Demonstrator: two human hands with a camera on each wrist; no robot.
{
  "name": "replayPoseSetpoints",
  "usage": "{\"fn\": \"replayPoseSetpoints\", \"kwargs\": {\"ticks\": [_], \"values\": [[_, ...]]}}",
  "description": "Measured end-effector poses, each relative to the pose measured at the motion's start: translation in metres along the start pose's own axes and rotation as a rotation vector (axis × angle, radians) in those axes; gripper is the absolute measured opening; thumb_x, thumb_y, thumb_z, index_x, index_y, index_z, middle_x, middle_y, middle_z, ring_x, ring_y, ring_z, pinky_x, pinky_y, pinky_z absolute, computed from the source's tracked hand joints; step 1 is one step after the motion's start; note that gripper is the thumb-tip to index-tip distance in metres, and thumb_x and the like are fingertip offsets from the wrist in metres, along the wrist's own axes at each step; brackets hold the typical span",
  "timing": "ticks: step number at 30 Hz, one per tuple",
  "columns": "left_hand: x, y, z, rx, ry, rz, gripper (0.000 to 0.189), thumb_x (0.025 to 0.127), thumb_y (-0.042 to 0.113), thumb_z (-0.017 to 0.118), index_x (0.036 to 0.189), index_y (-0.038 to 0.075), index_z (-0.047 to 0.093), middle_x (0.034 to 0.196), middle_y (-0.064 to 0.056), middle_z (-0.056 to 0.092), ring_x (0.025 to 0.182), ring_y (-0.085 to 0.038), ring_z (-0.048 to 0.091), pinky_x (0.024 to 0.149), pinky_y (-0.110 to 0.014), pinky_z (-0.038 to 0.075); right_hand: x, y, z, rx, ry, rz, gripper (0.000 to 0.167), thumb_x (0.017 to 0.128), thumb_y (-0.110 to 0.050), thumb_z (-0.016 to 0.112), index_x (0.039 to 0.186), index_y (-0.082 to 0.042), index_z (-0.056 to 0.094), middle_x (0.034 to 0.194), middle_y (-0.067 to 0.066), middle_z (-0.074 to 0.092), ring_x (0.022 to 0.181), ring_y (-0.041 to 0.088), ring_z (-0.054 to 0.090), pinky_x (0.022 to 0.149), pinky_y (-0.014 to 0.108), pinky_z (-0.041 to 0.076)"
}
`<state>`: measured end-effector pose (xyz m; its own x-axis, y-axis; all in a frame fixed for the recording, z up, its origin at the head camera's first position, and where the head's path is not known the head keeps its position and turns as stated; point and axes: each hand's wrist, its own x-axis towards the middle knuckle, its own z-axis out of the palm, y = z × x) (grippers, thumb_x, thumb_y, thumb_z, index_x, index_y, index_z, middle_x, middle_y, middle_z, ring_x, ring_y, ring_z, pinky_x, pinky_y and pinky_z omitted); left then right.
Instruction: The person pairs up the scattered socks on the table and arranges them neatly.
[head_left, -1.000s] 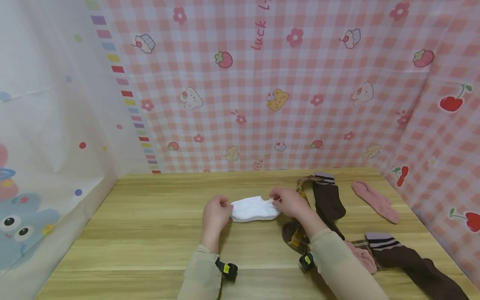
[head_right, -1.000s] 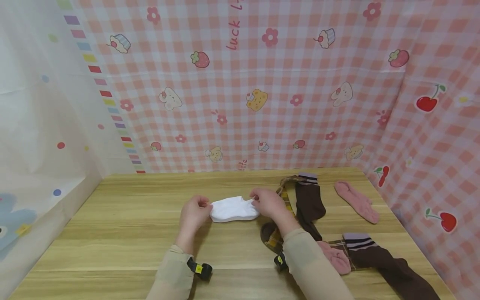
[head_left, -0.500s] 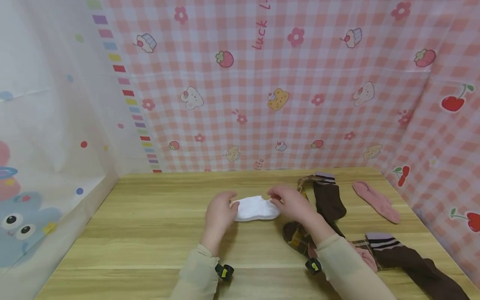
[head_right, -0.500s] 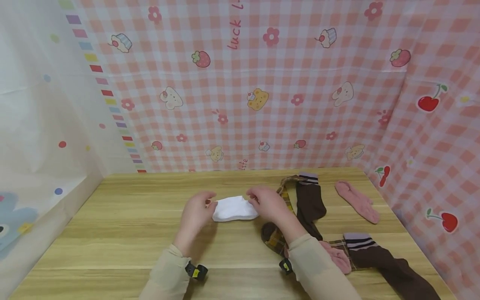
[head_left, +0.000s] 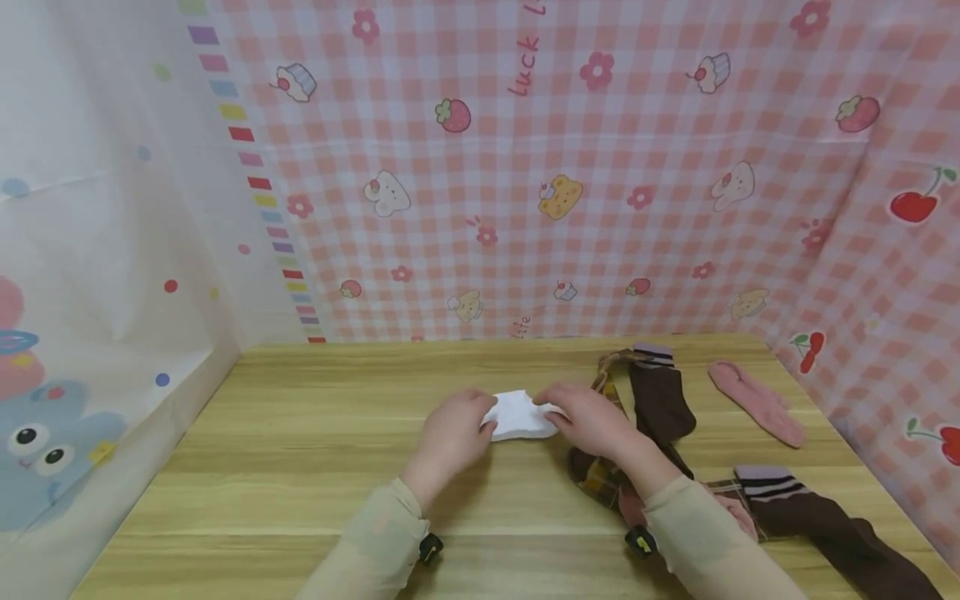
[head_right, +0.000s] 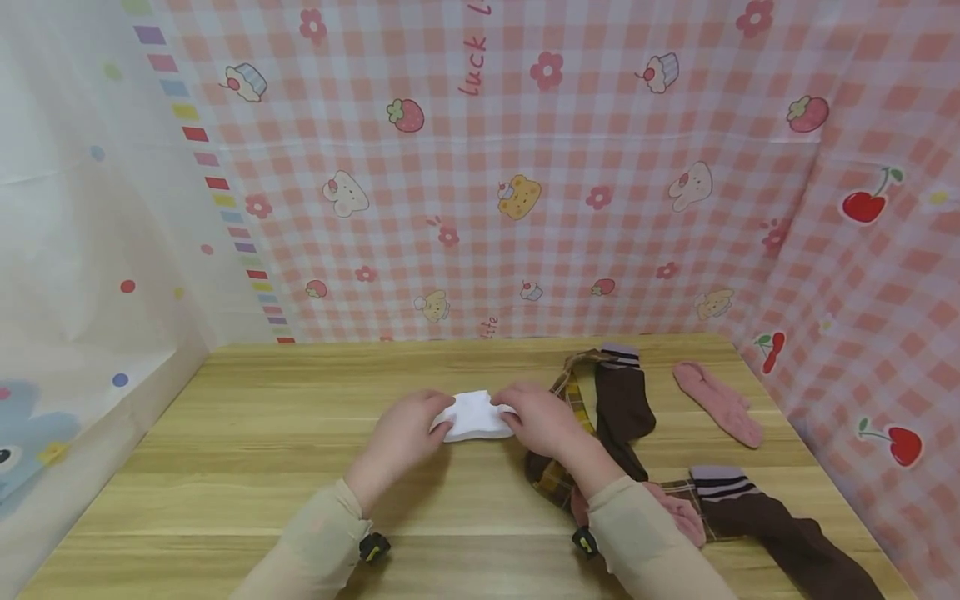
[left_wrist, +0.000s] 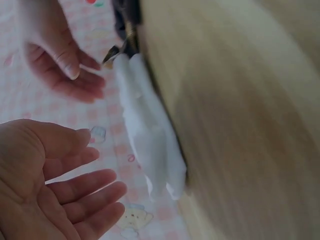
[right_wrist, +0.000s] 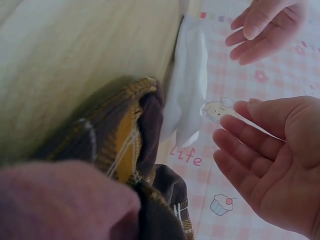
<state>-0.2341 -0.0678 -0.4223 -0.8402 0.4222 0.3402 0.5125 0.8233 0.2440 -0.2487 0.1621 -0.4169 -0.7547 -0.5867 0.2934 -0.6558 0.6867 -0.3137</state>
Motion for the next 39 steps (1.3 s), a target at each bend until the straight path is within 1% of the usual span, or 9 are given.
{"fn": "replayPoseSetpoints", "kwargs": {"ticks": [4, 9, 11, 14, 18, 21, 28, 33, 39], "values": [[-0.005, 0.002, 0.003, 0.075, -0.080, 0.050, 0.030, 0.087, 0.016, 0.073, 0.116, 0.006, 0.070, 0.115, -0.016, 0.068, 0.105, -0.033, 0.065, 0.089, -0.045, 0.052, -0.003, 0.001, 0.002, -0.001, -0.044, -0.016, 0.022, 0.094, -0.004, 0.065, 0.115, -0.002, 0.068, 0.114, 0.012, 0.067, 0.108, 0.030, 0.063, 0.092, 0.046, 0.051], [-0.011, 0.003, 0.005, 0.128, -0.180, 0.037, 0.038, 0.089, 0.019, 0.071, 0.125, 0.009, 0.067, 0.127, -0.019, 0.062, 0.113, -0.037, 0.061, 0.093, -0.047, 0.051, -0.006, 0.002, 0.004, -0.016, -0.091, -0.033, 0.024, 0.094, -0.005, 0.065, 0.118, -0.002, 0.067, 0.119, 0.014, 0.066, 0.113, 0.032, 0.061, 0.095, 0.047, 0.049], [-0.013, 0.003, 0.005, 0.153, -0.207, 0.035, 0.039, 0.089, 0.020, 0.071, 0.126, 0.011, 0.066, 0.129, -0.020, 0.061, 0.112, -0.038, 0.061, 0.091, -0.048, 0.052, -0.006, 0.002, 0.004, -0.023, -0.110, -0.036, 0.026, 0.095, -0.006, 0.064, 0.120, -0.002, 0.067, 0.122, 0.015, 0.065, 0.116, 0.034, 0.059, 0.097, 0.048, 0.048], [-0.015, 0.004, 0.004, 0.186, -0.241, 0.033, 0.041, 0.089, 0.022, 0.070, 0.128, 0.013, 0.065, 0.132, -0.022, 0.058, 0.114, -0.039, 0.060, 0.092, -0.048, 0.051, -0.008, 0.001, 0.005, -0.025, -0.141, -0.036, 0.029, 0.095, -0.008, 0.065, 0.124, -0.001, 0.066, 0.127, 0.018, 0.062, 0.120, 0.035, 0.057, 0.098, 0.048, 0.047], [-0.018, 0.005, 0.005, 0.206, -0.288, 0.027, 0.045, 0.090, 0.025, 0.069, 0.132, 0.012, 0.062, 0.137, -0.024, 0.054, 0.122, -0.039, 0.055, 0.101, -0.047, 0.046, -0.011, 0.000, 0.007, -0.023, -0.185, -0.024, 0.033, 0.095, -0.010, 0.065, 0.127, -0.001, 0.064, 0.132, 0.020, 0.059, 0.123, 0.036, 0.055, 0.100, 0.049, 0.045], [-0.020, 0.006, 0.007, 0.207, -0.321, 0.021, 0.048, 0.091, 0.027, 0.069, 0.135, 0.012, 0.061, 0.139, -0.026, 0.051, 0.125, -0.039, 0.052, 0.104, -0.046, 0.043, -0.013, 0.000, 0.010, -0.029, -0.222, -0.013, 0.034, 0.096, -0.011, 0.065, 0.128, 0.000, 0.064, 0.135, 0.020, 0.058, 0.125, 0.037, 0.053, 0.102, 0.050, 0.044], [-0.020, 0.009, 0.006, 0.189, -0.369, -0.014, 0.048, 0.090, 0.027, 0.071, 0.134, 0.011, 0.062, 0.143, -0.027, 0.047, 0.129, -0.040, 0.049, 0.106, -0.046, 0.042, -0.014, -0.001, 0.013, -0.067, -0.290, 0.011, 0.038, 0.095, -0.017, 0.066, 0.131, -0.004, 0.063, 0.141, 0.018, 0.053, 0.129, 0.035, 0.050, 0.102, 0.049, 0.043], [-0.019, 0.008, 0.008, 0.182, -0.408, -0.032, 0.048, 0.091, 0.028, 0.070, 0.136, 0.012, 0.061, 0.146, -0.027, 0.044, 0.132, -0.039, 0.046, 0.107, -0.045, 0.040, -0.015, -0.002, 0.015, -0.090, -0.287, 0.001, 0.035, 0.093, -0.016, 0.069, 0.126, -0.004, 0.067, 0.140, 0.020, 0.054, 0.127, 0.037, 0.052, 0.101, 0.048, 0.045], [-0.019, 0.004, 0.013, 0.194, -0.400, -0.004, 0.048, 0.091, 0.030, 0.070, 0.135, 0.012, 0.061, 0.145, -0.026, 0.046, 0.133, -0.038, 0.046, 0.108, -0.045, 0.040, -0.014, -0.005, 0.015, -0.088, -0.270, -0.025, 0.033, 0.092, -0.016, 0.070, 0.122, -0.002, 0.068, 0.136, 0.023, 0.055, 0.124, 0.038, 0.054, 0.100, 0.047, 0.046]]}}
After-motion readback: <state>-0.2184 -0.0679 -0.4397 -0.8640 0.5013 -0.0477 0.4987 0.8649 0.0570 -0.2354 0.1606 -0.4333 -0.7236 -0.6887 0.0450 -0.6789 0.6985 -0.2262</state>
